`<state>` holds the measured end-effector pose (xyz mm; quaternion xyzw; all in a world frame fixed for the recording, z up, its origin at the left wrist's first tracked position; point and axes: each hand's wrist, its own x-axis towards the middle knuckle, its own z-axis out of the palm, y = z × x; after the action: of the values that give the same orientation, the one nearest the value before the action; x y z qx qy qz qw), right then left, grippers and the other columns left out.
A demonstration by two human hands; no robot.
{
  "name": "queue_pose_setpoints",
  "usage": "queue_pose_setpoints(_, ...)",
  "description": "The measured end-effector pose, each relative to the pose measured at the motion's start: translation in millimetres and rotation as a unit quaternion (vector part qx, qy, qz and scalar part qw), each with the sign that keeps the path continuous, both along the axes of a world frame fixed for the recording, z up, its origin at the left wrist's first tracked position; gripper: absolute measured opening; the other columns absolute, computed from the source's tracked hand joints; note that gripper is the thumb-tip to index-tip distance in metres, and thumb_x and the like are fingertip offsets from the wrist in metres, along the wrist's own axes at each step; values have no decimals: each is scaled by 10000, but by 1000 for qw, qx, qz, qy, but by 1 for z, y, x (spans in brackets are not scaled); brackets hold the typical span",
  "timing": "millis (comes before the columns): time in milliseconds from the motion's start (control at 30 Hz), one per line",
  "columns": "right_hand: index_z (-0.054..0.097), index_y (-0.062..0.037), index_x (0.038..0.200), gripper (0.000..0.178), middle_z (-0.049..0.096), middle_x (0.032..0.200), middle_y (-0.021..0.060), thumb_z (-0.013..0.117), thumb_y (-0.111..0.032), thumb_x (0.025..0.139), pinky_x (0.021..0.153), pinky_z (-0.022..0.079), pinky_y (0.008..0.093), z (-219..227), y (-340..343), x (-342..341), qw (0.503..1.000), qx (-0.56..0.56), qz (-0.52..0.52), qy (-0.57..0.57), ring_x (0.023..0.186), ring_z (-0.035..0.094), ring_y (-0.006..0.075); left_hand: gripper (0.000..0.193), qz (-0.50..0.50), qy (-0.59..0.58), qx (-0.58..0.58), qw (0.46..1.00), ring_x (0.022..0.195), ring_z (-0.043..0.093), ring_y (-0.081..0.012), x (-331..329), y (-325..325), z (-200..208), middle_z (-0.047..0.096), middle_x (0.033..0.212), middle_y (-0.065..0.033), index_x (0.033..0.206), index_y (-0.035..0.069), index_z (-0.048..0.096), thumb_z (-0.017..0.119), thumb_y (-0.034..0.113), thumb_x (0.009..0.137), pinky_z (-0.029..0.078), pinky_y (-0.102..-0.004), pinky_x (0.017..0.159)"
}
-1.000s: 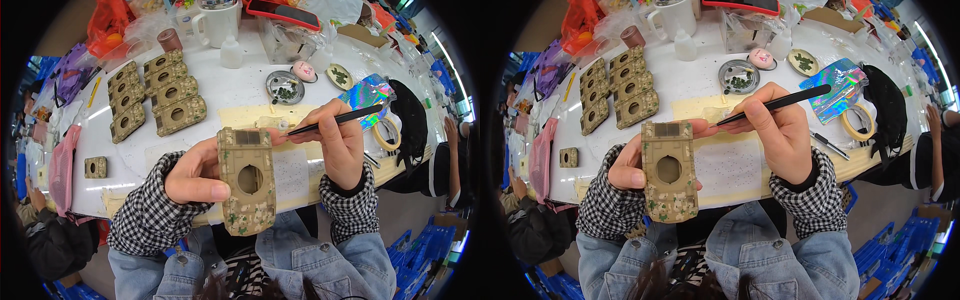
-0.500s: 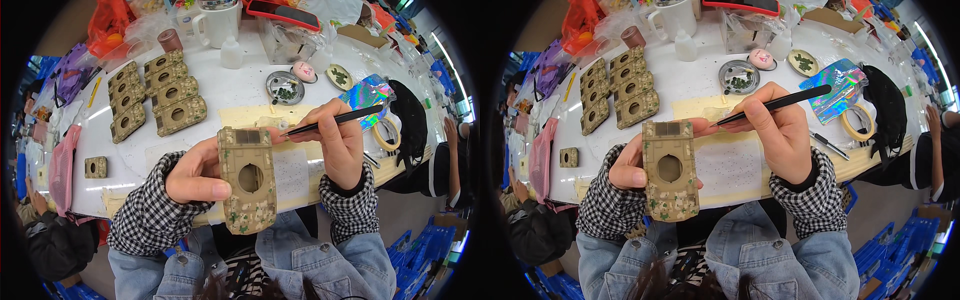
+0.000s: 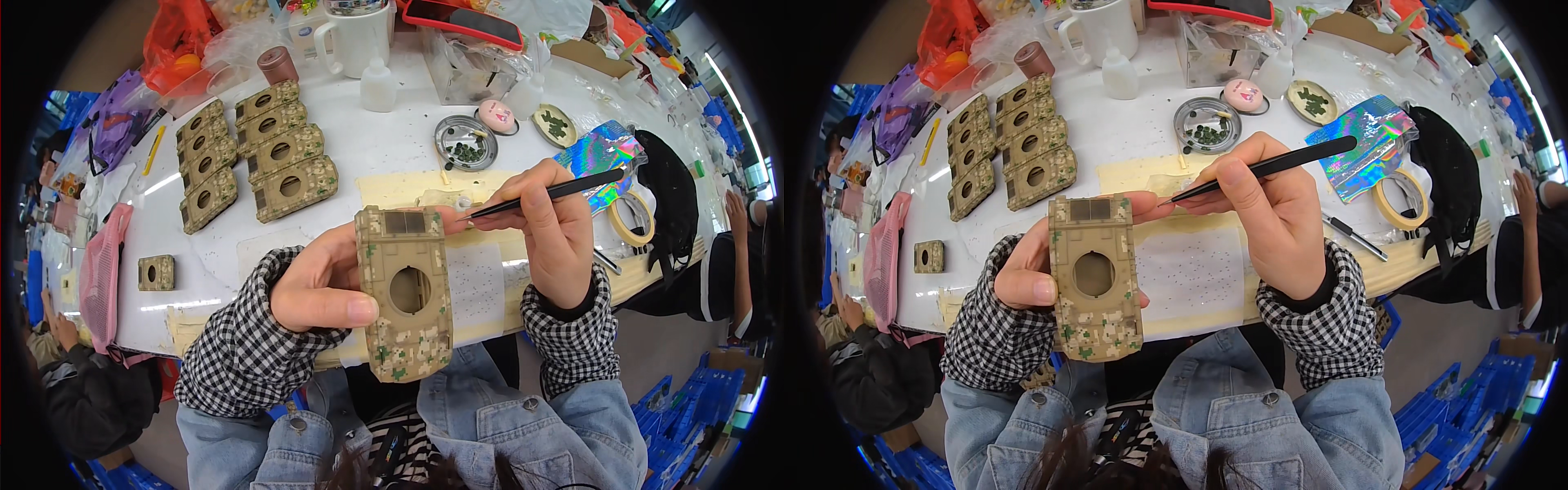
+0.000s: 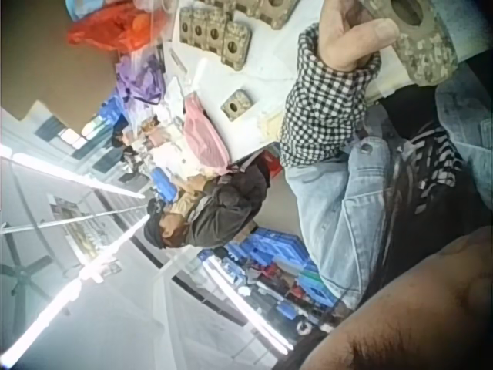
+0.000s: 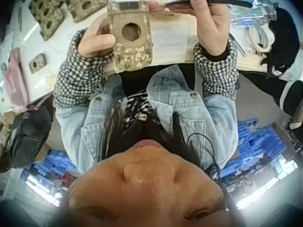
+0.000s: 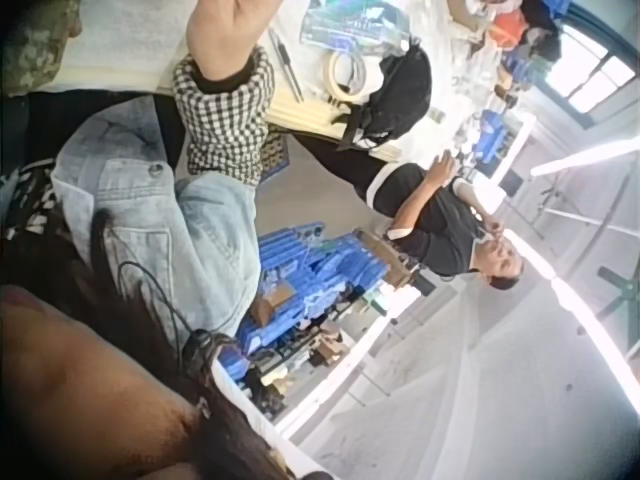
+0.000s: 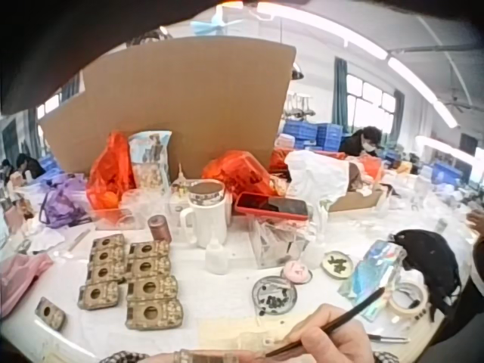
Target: Painting small details on a camouflage toy part using a brush and tweezers.
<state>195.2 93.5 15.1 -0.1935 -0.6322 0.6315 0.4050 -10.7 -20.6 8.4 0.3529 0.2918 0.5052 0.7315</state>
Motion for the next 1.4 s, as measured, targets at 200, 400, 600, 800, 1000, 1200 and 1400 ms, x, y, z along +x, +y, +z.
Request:
queue_pose_setpoints(200,492,17,911,235,625,882,120,456,-205,979,748,541,267,4,0,0,1000,18,-7,12,807,662,170,998,-6,-18,10,1000,1213,481,-296,0,3,-1,244,1437,-292,1406,-73,196,694,328,641,474,-439,936)
queue_pose_setpoints(400,510,34,951,235,629,877,126,477,-197,970,705,524,252,26,-1,-1,993,112,13,20,785,650,157,915,21,-55,-2,998,1202,480,-293,1,7,1,373,1367,-260,1413,-44,201,655,382,743,432,-433,980)
queue_pose_setpoints(600,485,26,939,177,602,883,142,467,-149,962,726,517,269,42,-17,-16,989,132,55,26,781,622,171,557,71,-125,-3,990,1182,508,-284,-6,10,-11,446,1307,-200,1373,11,231,479,232,926,454,-437,974)
queue_pose_setpoints(800,487,37,945,96,605,910,128,470,-58,951,775,502,256,37,-21,-25,985,122,109,48,845,618,151,551,83,-133,-6,988,1165,521,-265,-3,8,-7,448,1297,-172,1378,17,232,471,240,935,453,-436,979)
queue_pose_setpoints(1000,492,38,949,97,607,907,125,476,-57,950,773,498,250,33,-22,-28,988,116,100,33,838,611,141,621,82,-74,-5,994,1208,485,-251,-2,6,-6,441,1337,-150,1423,24,206,429,329,931,402,-439,1016)
queue_pose_setpoints(1200,496,37,927,181,565,880,144,461,-139,958,726,534,306,33,-22,-29,984,158,79,8,769,619,203,615,85,-69,-9,994,1206,487,-248,-3,6,-7,445,1333,-147,1417,17,215,431,325,930,403,-437,1016)
queue_pose_setpoints(1400,497,35,922,181,565,881,141,461,-139,959,722,531,306,33,-23,-30,984,158,81,8,769,619,202,609,85,-69,-5,994,1202,491,-248,-3,6,-5,449,1330,-149,1412,18,226,436,323,928,399,-439,1019)
